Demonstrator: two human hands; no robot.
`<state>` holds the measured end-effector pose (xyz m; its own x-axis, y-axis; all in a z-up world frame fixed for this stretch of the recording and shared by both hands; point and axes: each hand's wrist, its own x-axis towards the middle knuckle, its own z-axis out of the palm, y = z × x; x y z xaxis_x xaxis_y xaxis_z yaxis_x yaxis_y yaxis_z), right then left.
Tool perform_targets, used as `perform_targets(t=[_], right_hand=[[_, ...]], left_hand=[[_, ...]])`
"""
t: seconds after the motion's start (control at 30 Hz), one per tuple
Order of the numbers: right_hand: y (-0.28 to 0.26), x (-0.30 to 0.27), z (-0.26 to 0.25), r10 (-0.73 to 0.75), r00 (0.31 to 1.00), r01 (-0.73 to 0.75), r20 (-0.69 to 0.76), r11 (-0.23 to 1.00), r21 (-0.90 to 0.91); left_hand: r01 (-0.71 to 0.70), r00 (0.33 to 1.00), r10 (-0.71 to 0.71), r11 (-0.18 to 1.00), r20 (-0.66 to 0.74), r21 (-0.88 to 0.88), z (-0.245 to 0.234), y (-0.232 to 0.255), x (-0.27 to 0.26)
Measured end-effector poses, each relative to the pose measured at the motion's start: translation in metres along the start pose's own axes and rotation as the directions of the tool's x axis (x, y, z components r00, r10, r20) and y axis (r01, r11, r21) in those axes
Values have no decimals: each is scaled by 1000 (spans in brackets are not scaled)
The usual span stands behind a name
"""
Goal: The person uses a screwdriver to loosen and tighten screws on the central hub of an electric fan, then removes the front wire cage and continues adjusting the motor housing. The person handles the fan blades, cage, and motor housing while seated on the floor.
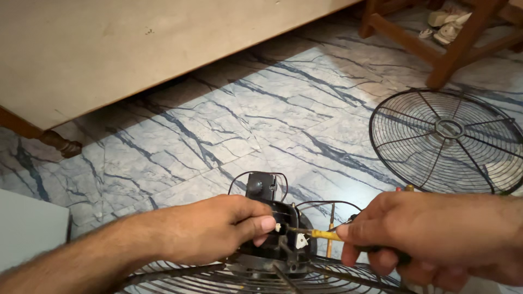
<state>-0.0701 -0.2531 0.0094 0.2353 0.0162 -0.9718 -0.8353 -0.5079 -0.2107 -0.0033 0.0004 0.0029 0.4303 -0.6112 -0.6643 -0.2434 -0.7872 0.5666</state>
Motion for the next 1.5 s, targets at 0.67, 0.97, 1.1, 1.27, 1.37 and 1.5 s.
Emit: perform_targets(t=[0.67,0.97,1.1,1.27,1.37,1.5], right_hand=[[-17,24,21,-104,929,-139,-356,792,-594],[-15,22,24,-209,908,-130,-363,682,-719],[-11,20,28,-344,869,-81,-357,612,-787],[-17,12,39,-390,839,-222,-380,392,-893],[-23,6,47,-375,838,-326,-396,236,-915],[-23,3,50,-415,846,-348,-336,49,-936]], left_hand=[[110,982,-133,980,137,165,-15,13,-9],[200,961,-223,968,165,149,-16,20,-17],[221,955,-250,959,159,179,-14,21,-15],[263,942,-291,949,166,174,-16,24,-16],[248,950,-274,953,151,173,-17,25,-18],[229,954,-259,954,152,194,-16,25,-14]])
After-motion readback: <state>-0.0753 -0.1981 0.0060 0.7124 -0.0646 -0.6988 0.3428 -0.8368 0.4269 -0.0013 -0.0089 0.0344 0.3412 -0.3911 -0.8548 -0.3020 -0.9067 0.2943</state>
